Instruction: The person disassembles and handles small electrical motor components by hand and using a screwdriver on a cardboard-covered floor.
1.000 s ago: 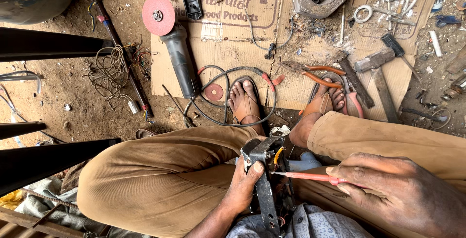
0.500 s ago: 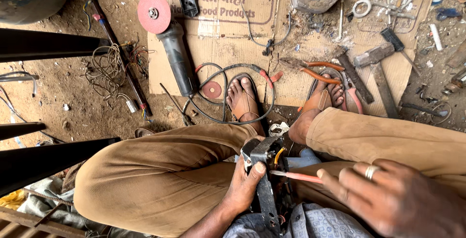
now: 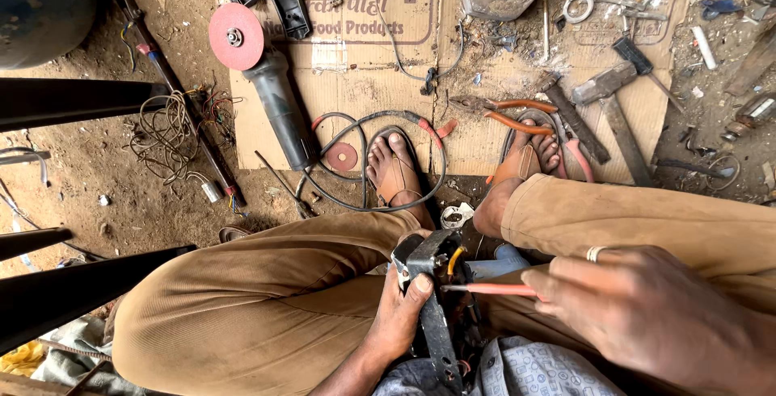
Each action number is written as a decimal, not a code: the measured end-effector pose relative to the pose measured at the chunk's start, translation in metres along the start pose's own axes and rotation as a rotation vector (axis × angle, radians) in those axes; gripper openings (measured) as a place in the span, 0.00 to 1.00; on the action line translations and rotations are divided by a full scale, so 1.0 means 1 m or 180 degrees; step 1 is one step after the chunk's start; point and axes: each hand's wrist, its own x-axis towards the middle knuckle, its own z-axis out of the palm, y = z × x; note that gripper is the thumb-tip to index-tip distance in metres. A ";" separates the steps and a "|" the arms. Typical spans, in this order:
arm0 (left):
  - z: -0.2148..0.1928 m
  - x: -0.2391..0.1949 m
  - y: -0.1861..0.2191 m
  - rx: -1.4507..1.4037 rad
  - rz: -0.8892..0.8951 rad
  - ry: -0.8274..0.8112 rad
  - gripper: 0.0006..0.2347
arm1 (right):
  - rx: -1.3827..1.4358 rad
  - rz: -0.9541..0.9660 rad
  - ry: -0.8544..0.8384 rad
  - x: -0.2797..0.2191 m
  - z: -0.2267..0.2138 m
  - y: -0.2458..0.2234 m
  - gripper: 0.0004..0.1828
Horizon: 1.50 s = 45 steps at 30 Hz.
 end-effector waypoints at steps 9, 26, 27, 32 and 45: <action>-0.008 -0.002 -0.015 0.0168 0.0249 0.0038 0.37 | -0.0472 -0.0069 0.0061 -0.008 0.005 -0.008 0.27; -0.021 -0.003 -0.034 -0.0143 -0.0591 0.0257 0.42 | -0.0471 -0.0412 0.0850 -0.001 -0.008 -0.018 0.20; -0.021 -0.004 -0.036 -0.0126 -0.0598 0.0285 0.42 | -0.0388 -0.0308 0.0560 -0.001 -0.006 -0.018 0.20; -0.021 -0.002 -0.037 -0.0090 -0.0641 0.0312 0.41 | -0.0145 -0.0061 0.0525 -0.001 0.005 -0.020 0.23; -0.020 0.002 -0.037 -0.0034 -0.0493 0.0291 0.39 | -0.0047 0.0029 0.0037 0.001 0.006 -0.017 0.22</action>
